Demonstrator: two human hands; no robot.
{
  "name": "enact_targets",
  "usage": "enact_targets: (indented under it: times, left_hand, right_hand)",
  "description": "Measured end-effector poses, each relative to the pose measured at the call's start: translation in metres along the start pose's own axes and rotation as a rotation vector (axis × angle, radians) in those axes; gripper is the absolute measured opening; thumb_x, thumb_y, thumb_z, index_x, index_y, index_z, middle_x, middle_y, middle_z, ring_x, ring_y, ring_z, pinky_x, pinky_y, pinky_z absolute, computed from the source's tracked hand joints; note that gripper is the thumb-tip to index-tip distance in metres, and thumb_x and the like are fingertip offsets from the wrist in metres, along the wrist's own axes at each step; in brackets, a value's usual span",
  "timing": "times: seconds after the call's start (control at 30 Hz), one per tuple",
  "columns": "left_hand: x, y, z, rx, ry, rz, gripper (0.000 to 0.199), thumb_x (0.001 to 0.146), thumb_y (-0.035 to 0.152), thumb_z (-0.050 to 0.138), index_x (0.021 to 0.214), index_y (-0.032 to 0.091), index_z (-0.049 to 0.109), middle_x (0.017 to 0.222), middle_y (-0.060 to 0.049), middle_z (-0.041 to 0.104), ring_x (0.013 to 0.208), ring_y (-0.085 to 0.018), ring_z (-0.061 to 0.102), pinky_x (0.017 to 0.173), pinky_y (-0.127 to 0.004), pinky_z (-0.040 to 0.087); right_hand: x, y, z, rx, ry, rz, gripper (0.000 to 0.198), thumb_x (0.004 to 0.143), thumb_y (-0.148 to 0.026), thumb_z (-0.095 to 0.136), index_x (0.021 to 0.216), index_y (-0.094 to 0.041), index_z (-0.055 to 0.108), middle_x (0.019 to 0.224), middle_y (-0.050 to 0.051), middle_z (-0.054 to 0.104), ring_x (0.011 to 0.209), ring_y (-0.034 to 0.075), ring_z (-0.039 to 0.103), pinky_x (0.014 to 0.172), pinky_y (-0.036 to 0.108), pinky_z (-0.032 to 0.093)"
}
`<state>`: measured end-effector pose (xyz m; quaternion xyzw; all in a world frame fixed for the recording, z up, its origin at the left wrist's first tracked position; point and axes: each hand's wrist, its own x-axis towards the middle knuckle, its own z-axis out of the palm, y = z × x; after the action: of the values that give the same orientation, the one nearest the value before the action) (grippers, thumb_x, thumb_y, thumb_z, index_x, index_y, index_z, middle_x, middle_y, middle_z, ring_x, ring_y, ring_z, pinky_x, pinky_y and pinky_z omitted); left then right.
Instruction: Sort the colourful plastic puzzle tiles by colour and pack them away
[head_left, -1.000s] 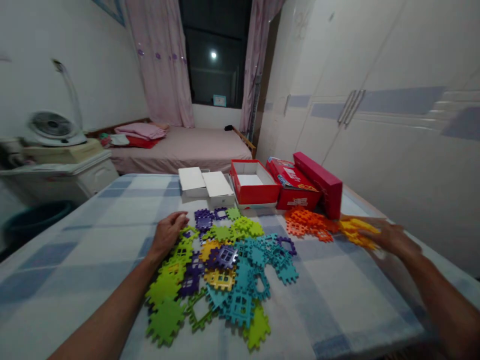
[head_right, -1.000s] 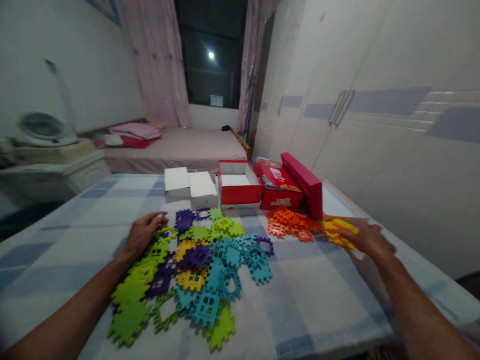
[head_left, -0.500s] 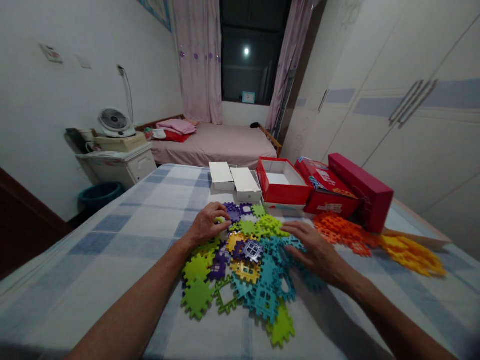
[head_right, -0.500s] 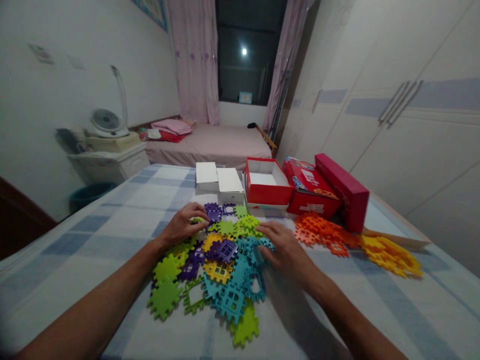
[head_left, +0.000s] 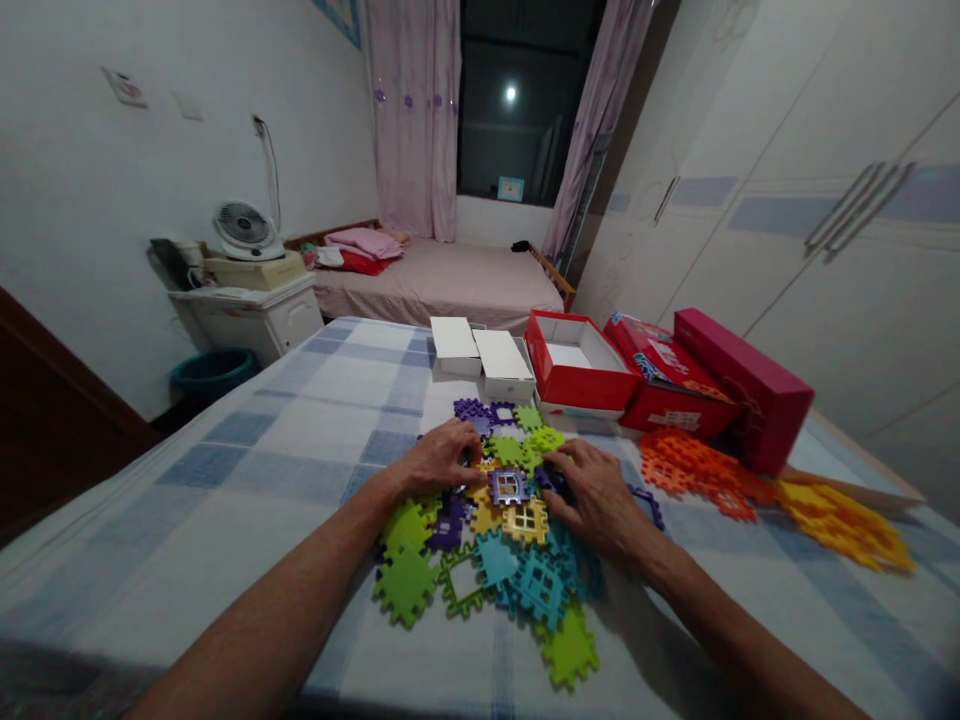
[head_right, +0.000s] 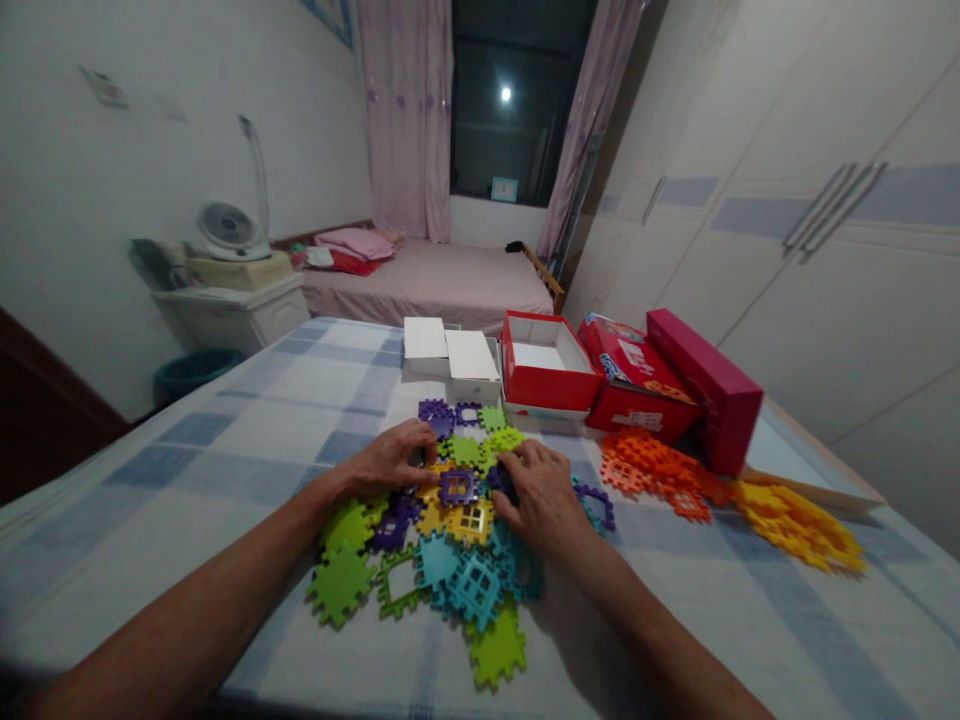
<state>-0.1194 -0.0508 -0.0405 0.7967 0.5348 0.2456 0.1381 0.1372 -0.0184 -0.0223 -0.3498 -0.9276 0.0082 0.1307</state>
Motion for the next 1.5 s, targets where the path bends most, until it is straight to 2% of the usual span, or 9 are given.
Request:
enact_targets:
  times: [0.13, 0.3, 0.43, 0.63, 0.9, 1.03, 1.1, 1.3, 1.5]
  left_hand:
    - [0.000, -0.002, 0.001, -0.056, 0.014, -0.081, 0.015, 0.073, 0.032, 0.064, 0.075, 0.017, 0.062, 0.079, -0.001, 0.059, 0.077, -0.015, 0.052, 0.072, -0.027, 0.041]
    - [0.000, -0.004, 0.000, -0.016, 0.007, 0.014, 0.031, 0.066, 0.041, 0.071, 0.087, 0.019, 0.066, 0.084, -0.002, 0.060, 0.082, -0.018, 0.053, 0.075, -0.029, 0.041]
    - [-0.001, -0.002, -0.002, 0.013, -0.029, 0.037, 0.034, 0.064, 0.038, 0.073, 0.091, 0.019, 0.066, 0.085, -0.002, 0.060, 0.084, -0.018, 0.052, 0.076, -0.029, 0.040]
    - [-0.004, 0.003, -0.003, 0.053, -0.095, 0.044, 0.063, 0.053, 0.051, 0.077, 0.105, 0.019, 0.061, 0.095, -0.004, 0.060, 0.088, -0.021, 0.051, 0.076, -0.031, 0.040]
    - [-0.002, 0.010, -0.005, 0.015, -0.098, -0.070, 0.038, 0.064, 0.035, 0.072, 0.097, 0.018, 0.062, 0.083, -0.001, 0.061, 0.079, -0.017, 0.053, 0.069, -0.027, 0.039]
    - [-0.001, 0.013, -0.002, 0.075, -0.072, -0.013, 0.037, 0.061, 0.039, 0.073, 0.090, 0.019, 0.064, 0.085, -0.002, 0.061, 0.082, -0.019, 0.052, 0.070, -0.027, 0.039]
    - [-0.001, 0.013, -0.001, 0.098, -0.083, 0.007, 0.041, 0.057, 0.042, 0.075, 0.089, 0.020, 0.063, 0.085, -0.001, 0.061, 0.082, -0.019, 0.052, 0.069, -0.028, 0.038]
    - [-0.003, 0.011, 0.000, 0.098, -0.120, -0.009, 0.033, 0.063, 0.038, 0.072, 0.089, 0.021, 0.062, 0.076, 0.001, 0.059, 0.074, -0.017, 0.051, 0.064, -0.026, 0.036]
    - [-0.003, 0.012, 0.002, 0.202, -0.098, 0.114, 0.058, 0.053, 0.063, 0.072, 0.090, 0.020, 0.063, 0.086, -0.003, 0.059, 0.083, -0.021, 0.050, 0.072, -0.030, 0.037]
  right_hand:
    - [0.004, -0.003, -0.004, -0.051, 0.018, 0.070, 0.028, 0.082, -0.032, 0.054, 0.105, -0.017, 0.060, 0.116, 0.011, 0.053, 0.112, 0.026, 0.042, 0.093, 0.041, 0.031]
    - [0.023, -0.027, 0.000, -0.024, -0.095, 0.006, 0.020, 0.084, -0.031, 0.052, 0.098, -0.021, 0.063, 0.099, 0.007, 0.057, 0.100, 0.023, 0.046, 0.085, 0.035, 0.032]
    - [0.038, -0.032, 0.010, -0.073, -0.147, 0.042, 0.025, 0.087, -0.022, 0.046, 0.108, -0.023, 0.061, 0.101, 0.009, 0.058, 0.097, 0.023, 0.047, 0.079, 0.034, 0.031]
    - [0.048, -0.024, 0.018, 0.026, -0.154, 0.047, 0.042, 0.084, -0.034, 0.055, 0.125, -0.028, 0.051, 0.104, 0.007, 0.059, 0.100, 0.024, 0.049, 0.080, 0.034, 0.030]
    - [0.051, -0.023, 0.020, 0.241, 0.014, 0.192, 0.033, 0.079, -0.014, 0.052, 0.112, -0.019, 0.054, 0.083, 0.000, 0.065, 0.089, 0.018, 0.053, 0.079, 0.030, 0.031]
    - [0.048, -0.023, 0.015, 0.136, -0.024, 0.196, 0.009, 0.079, -0.025, 0.058, 0.086, -0.019, 0.060, 0.085, 0.002, 0.065, 0.089, 0.019, 0.053, 0.075, 0.030, 0.029]
    - [0.049, -0.024, 0.013, 0.074, -0.084, 0.195, 0.013, 0.078, -0.033, 0.061, 0.079, -0.020, 0.061, 0.085, 0.003, 0.065, 0.088, 0.021, 0.053, 0.073, 0.031, 0.029]
    - [0.056, -0.032, 0.009, -0.106, -0.149, 0.163, 0.020, 0.079, -0.037, 0.061, 0.084, -0.018, 0.066, 0.089, 0.010, 0.067, 0.097, 0.026, 0.054, 0.080, 0.037, 0.030]
    - [0.060, -0.027, 0.015, -0.072, -0.057, 0.237, 0.021, 0.081, -0.017, 0.048, 0.096, -0.016, 0.063, 0.089, 0.009, 0.068, 0.091, 0.023, 0.058, 0.078, 0.033, 0.034]
